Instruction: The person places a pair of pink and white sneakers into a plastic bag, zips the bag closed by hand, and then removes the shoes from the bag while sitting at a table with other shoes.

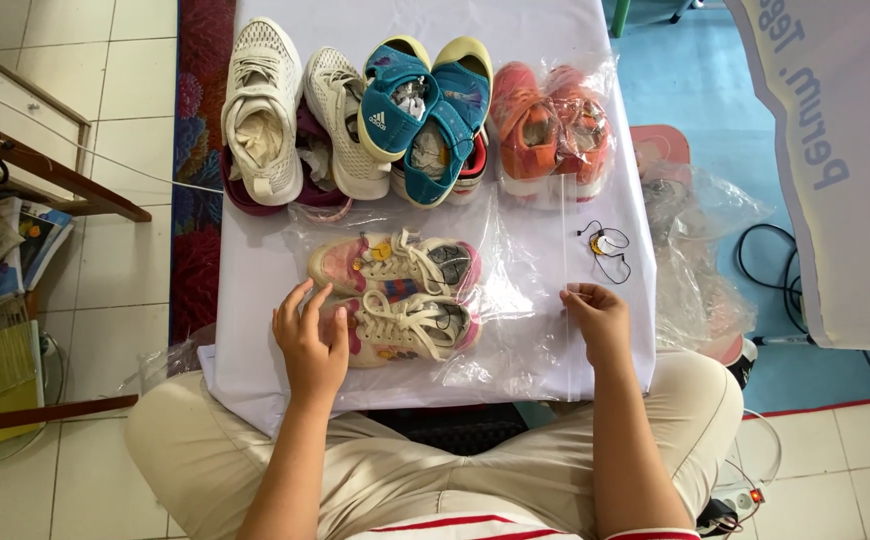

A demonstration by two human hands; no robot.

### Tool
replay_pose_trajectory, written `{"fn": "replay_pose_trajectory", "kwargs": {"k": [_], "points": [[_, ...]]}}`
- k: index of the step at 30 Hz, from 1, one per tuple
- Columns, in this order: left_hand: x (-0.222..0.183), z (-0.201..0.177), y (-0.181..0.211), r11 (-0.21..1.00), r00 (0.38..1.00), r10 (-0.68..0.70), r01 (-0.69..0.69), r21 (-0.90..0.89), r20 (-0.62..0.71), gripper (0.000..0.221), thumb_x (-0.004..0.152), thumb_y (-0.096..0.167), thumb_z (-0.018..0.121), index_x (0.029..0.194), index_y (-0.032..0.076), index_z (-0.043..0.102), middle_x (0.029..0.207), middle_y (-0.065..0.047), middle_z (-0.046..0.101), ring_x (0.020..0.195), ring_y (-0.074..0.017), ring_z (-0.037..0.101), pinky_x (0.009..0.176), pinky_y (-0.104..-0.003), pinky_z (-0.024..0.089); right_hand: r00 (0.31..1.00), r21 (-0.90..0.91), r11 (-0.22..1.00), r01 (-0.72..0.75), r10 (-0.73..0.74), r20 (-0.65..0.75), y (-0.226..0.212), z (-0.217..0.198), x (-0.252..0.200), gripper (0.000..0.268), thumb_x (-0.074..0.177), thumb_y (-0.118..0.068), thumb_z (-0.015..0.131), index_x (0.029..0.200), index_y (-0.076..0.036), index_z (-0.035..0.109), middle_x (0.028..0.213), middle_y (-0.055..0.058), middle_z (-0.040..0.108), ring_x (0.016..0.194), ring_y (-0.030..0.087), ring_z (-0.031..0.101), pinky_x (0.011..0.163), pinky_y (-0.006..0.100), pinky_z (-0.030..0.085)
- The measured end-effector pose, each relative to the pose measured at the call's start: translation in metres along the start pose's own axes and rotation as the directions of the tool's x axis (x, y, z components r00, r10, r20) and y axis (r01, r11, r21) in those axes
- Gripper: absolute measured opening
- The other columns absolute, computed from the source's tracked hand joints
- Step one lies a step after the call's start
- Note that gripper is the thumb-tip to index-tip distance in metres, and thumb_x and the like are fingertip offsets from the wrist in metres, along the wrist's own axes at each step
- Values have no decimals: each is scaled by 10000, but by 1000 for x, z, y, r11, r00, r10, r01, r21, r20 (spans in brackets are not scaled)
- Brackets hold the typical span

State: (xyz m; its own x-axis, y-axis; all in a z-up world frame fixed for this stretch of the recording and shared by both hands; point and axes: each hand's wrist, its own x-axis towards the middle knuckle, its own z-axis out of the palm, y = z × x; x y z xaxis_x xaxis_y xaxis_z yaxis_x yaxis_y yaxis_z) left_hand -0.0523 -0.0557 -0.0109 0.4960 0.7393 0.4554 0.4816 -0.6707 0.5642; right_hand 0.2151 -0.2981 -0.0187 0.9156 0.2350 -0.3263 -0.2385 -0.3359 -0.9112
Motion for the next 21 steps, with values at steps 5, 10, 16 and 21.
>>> {"fn": "replay_pose_trajectory", "kwargs": {"k": [5,10,16,21], "points": [[-1,4,-2,1000,1000,13,-13,16,8,285,891,257,580,1165,180,598,1273,-51,470,1206,-285,465,1013,-582,262,1000,63,998,-6,5,20,4,-1,2,134,780,-96,727,858,6,688,671,60,616,597,98,523,523,183,425],[0,2,4,999,999,36,-37,14,12,266,898,241,575,1151,165,603,1266,-69,477,1199,-295,466,1017,-583,256,1000,59,998,-4,2,26,-4,1,-4,118,790,-95,706,844,8,688,704,71,627,648,104,539,590,190,437],[10,11,27,995,995,98,-98,32,6,253,892,264,575,1127,179,617,1259,-56,483,1203,-274,452,1018,-555,252,1000,49,999,13,-14,27,-5,2,-6,89,798,-89,689,824,-4,685,718,76,638,678,123,562,613,195,442],[43,42,106,821,856,517,-491,-292,15,295,735,68,672,1021,135,646,1001,-89,591,978,-275,575,899,-427,421,998,34,998,53,-54,38,3,2,-2,52,807,-59,668,821,-10,676,708,85,640,670,158,601,636,230,465]]}}
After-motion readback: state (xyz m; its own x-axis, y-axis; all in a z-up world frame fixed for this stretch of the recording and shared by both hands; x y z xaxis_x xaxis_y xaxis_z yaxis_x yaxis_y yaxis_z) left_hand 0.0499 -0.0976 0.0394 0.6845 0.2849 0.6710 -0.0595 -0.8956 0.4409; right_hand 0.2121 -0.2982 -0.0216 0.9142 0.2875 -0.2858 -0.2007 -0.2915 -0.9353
